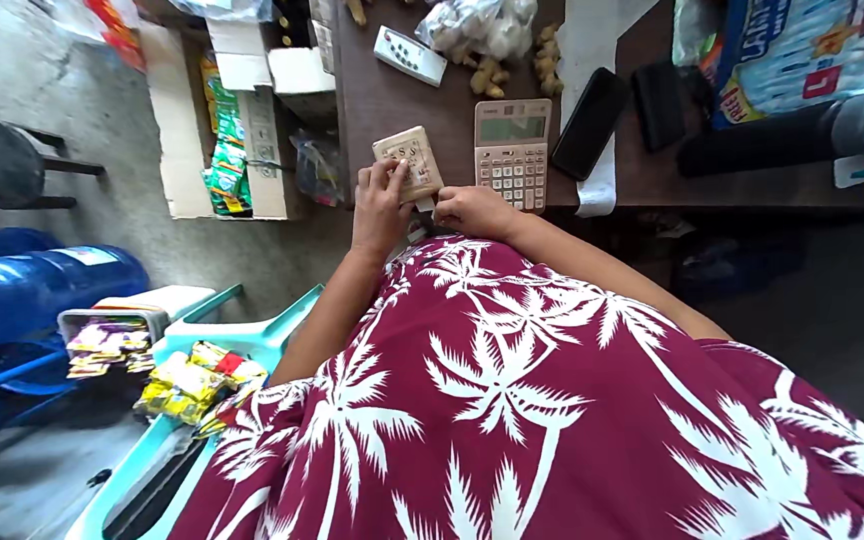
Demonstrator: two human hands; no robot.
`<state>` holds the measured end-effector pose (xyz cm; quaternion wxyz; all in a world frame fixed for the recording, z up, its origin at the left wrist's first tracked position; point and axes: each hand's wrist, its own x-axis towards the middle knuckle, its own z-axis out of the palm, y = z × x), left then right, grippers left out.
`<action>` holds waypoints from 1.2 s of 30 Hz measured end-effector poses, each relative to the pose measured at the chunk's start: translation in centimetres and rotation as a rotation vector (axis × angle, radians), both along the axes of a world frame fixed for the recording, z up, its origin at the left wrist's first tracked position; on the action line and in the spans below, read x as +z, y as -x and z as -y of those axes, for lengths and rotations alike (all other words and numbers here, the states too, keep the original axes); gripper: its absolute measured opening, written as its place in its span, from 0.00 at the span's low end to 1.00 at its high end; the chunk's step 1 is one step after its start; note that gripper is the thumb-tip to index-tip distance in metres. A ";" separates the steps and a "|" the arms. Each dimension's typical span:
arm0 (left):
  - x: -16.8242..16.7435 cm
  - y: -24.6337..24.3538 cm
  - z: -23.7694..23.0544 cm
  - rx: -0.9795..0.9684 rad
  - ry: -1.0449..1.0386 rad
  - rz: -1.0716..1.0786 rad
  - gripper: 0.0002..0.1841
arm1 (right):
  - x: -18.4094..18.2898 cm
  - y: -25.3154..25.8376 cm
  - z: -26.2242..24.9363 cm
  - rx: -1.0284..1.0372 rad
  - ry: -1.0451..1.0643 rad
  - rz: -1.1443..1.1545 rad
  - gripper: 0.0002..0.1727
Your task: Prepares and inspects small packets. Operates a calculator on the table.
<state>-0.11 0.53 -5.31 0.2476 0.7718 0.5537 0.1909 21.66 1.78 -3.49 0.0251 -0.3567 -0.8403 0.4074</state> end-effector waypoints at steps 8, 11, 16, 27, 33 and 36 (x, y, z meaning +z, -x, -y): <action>1.0 0.4 -2.6 -0.092 0.133 -0.099 0.41 | 0.0 -0.1 0.3 -0.061 -0.015 -0.014 0.09; 0.7 1.2 -3.7 -0.114 0.167 -0.039 0.53 | -0.1 0.2 0.5 -0.160 -0.074 -0.049 0.10; 2.4 1.4 -4.6 -0.028 0.292 0.038 0.53 | 0.4 0.9 0.6 -0.306 -0.270 -0.034 0.21; 3.6 1.7 -4.2 0.195 0.818 0.589 0.31 | 2.5 1.7 -0.4 -0.703 0.151 -0.486 0.19; 4.2 1.5 -2.7 0.261 1.081 0.922 0.31 | 3.6 1.4 -0.8 -0.731 0.279 -0.576 0.13; 3.9 1.6 -2.1 0.231 1.158 1.004 0.33 | 4.4 1.4 -0.9 -0.698 0.389 -0.600 0.18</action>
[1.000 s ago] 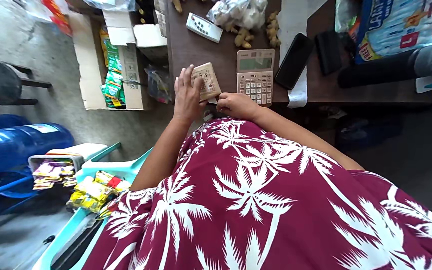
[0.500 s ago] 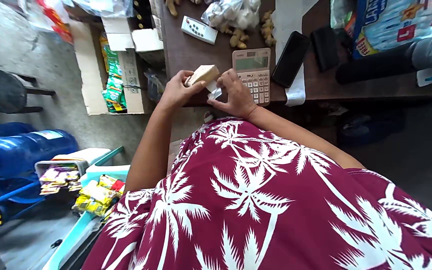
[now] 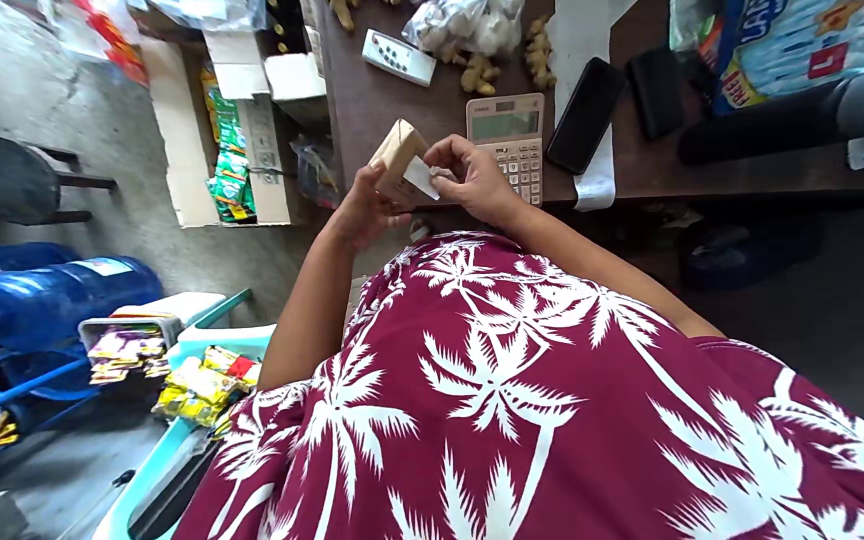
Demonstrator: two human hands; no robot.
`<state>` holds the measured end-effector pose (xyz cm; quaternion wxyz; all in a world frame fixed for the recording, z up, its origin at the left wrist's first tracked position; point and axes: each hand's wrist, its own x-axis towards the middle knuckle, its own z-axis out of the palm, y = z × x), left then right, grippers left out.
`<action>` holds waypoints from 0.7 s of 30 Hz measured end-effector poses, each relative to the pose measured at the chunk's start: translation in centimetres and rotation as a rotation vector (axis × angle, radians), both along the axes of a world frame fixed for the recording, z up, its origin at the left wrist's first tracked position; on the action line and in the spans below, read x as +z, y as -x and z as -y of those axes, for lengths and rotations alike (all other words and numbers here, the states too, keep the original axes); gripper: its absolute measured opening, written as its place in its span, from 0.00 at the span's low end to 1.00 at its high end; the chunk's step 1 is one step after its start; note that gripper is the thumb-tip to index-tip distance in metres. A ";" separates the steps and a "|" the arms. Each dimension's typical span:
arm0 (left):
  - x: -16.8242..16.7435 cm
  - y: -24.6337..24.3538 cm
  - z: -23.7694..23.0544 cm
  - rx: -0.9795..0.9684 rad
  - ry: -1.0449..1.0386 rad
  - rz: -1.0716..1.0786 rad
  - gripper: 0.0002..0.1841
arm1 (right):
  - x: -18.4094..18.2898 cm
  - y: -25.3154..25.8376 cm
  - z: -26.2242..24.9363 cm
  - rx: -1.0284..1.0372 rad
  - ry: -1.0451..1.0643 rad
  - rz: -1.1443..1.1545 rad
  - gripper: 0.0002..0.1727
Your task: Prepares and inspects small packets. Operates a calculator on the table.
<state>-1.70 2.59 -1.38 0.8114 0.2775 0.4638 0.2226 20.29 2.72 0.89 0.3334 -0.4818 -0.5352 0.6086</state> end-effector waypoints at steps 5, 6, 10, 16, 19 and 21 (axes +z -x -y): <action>-0.6 0.2 0.5 -0.042 0.034 -0.001 0.31 | 1.6 -0.2 -0.6 0.042 0.270 0.022 0.19; -0.7 0.3 0.5 -0.055 0.034 -0.008 0.32 | 1.9 -0.2 -0.7 0.053 0.307 0.045 0.18; -1.1 0.3 0.7 -0.089 0.017 -0.022 0.32 | 2.0 -0.2 -0.8 0.077 0.338 0.082 0.13; -0.7 0.1 1.1 -0.158 0.021 -0.111 0.35 | 1.0 -0.5 -1.0 0.126 0.164 0.259 0.06; -0.1 -0.2 1.1 -0.180 0.058 -0.100 0.37 | 0.4 -0.4 -0.9 0.159 0.006 0.333 0.08; 0.2 -0.4 1.0 -0.162 0.085 -0.088 0.37 | 0.3 -0.3 -0.9 0.150 -0.023 0.308 0.09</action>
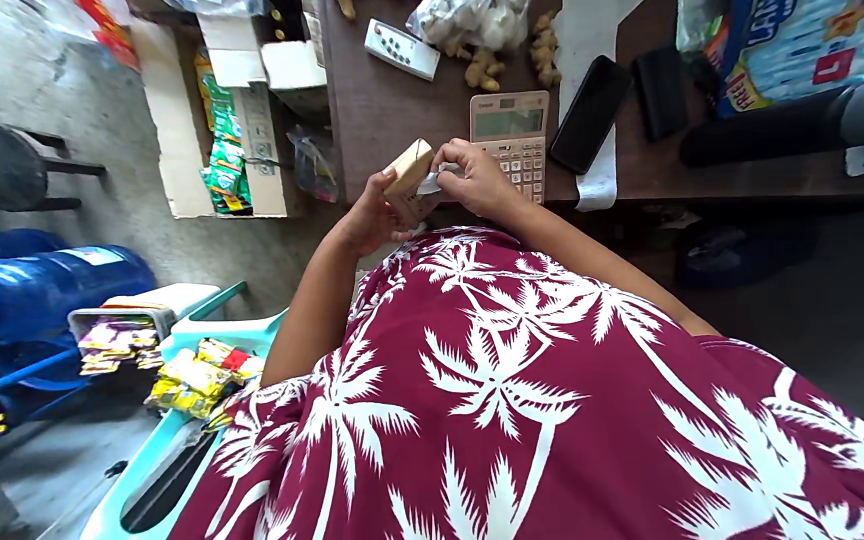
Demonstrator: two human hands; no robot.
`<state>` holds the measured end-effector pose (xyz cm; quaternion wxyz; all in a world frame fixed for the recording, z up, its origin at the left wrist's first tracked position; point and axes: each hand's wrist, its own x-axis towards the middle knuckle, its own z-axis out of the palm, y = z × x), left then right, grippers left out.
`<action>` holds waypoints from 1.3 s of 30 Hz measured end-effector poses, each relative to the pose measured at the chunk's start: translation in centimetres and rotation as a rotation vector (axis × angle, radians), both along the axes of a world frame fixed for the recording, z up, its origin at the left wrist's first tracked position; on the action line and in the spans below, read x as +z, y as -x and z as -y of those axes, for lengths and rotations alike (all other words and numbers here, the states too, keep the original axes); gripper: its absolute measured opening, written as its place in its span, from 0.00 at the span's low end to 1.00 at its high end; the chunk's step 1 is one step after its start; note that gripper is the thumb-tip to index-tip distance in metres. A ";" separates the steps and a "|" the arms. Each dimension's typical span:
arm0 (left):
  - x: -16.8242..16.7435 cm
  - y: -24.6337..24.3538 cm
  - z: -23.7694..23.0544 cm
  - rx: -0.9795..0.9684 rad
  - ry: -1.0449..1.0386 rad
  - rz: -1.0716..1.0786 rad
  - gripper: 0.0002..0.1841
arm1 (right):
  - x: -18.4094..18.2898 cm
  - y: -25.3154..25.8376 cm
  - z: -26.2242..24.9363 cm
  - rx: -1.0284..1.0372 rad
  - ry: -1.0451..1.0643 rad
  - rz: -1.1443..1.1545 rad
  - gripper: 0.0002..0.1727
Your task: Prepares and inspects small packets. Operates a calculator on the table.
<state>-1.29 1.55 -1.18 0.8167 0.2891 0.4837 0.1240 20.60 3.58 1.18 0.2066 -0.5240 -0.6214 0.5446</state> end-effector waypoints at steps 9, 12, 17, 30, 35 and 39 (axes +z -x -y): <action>-1.1 -0.4 0.4 0.150 0.162 0.232 0.38 | 0.4 0.5 -0.4 -0.124 0.202 -0.140 0.08; -1.6 -0.4 0.6 0.189 0.212 0.267 0.38 | 0.5 0.7 -0.5 -0.143 0.253 -0.161 0.08; -1.8 -0.6 0.8 0.168 0.184 0.271 0.38 | 0.5 0.7 -0.5 -0.152 0.262 -0.167 0.08; -1.3 -0.4 1.1 0.222 -0.069 0.218 0.35 | 0.9 0.3 0.2 -0.243 0.254 -0.283 0.15; -0.6 -0.6 1.1 0.262 -0.104 0.126 0.33 | 0.7 -0.1 0.6 -0.264 0.218 -0.263 0.10; -1.3 -0.8 1.0 0.324 -0.218 -0.003 0.37 | 0.4 -0.4 0.9 -0.264 0.224 -0.270 0.10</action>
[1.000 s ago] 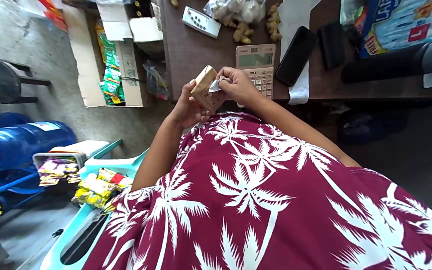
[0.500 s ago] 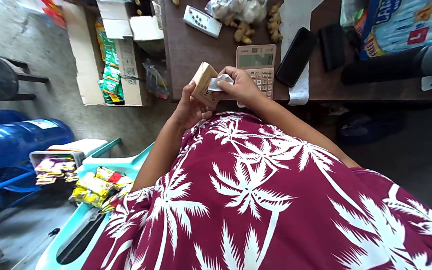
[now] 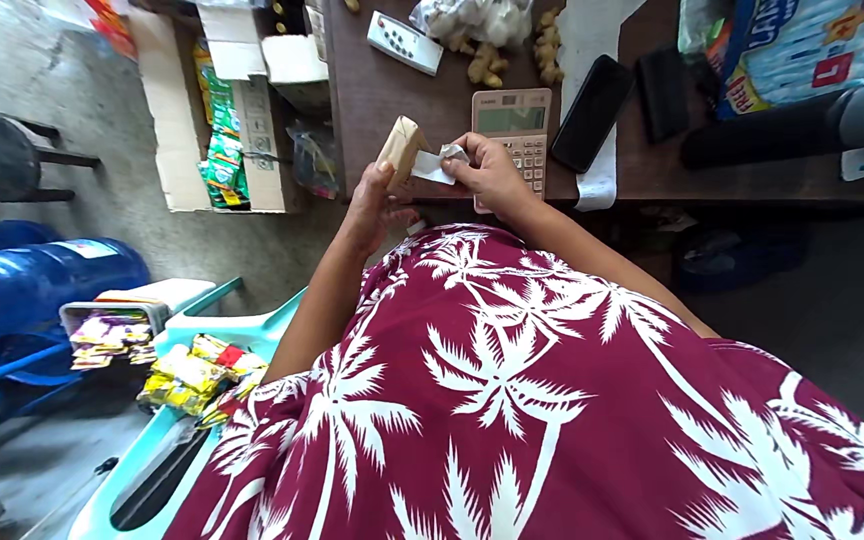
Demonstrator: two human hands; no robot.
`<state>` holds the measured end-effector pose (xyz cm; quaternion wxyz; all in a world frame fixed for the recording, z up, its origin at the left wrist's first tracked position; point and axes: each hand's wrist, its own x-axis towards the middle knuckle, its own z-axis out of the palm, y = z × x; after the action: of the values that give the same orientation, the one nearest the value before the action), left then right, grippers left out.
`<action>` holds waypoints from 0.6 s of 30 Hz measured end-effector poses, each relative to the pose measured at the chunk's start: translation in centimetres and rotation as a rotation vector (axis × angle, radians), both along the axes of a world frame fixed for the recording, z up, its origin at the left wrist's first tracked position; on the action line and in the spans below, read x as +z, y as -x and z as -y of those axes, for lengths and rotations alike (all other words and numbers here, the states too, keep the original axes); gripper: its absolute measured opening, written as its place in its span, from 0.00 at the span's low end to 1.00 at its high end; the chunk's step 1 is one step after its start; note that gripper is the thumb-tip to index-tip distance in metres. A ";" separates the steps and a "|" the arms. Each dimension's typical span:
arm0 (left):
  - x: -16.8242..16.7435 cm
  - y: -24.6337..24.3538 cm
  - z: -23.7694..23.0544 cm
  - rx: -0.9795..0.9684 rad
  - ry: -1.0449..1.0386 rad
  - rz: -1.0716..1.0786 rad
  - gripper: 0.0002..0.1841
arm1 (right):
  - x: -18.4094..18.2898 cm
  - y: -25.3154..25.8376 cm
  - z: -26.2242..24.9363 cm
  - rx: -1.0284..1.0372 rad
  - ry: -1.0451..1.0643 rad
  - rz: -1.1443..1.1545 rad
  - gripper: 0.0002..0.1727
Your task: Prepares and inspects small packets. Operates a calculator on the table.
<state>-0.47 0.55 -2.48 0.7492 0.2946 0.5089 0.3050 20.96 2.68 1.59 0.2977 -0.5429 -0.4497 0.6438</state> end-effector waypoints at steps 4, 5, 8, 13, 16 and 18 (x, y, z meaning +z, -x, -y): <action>-1.6 -0.2 0.2 0.073 -0.265 -0.298 0.40 | -0.2 0.1 0.2 0.017 0.072 0.027 0.10; -2.1 -0.2 0.2 0.076 -0.351 -0.417 0.44 | -0.5 0.3 0.3 0.010 0.114 0.026 0.11; -3.4 -0.5 0.2 0.051 -0.624 -0.727 0.48 | -1.9 0.6 0.5 -0.043 0.221 0.004 0.11; -3.7 -1.5 0.5 -0.050 -0.789 -0.942 0.48 | -2.9 0.7 0.9 0.012 0.243 0.065 0.08; -3.7 -1.8 1.0 -0.120 -0.908 -1.016 0.44 | -3.1 0.2 0.8 0.134 0.142 0.225 0.09; -3.7 -1.9 0.9 -0.160 -0.998 -1.005 0.33 | -3.0 -0.2 0.7 0.184 0.095 0.303 0.10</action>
<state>1.43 -0.31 -6.20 0.2197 0.7440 0.5691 0.2728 21.15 1.95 -1.41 0.1404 -0.6038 -0.5063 0.5995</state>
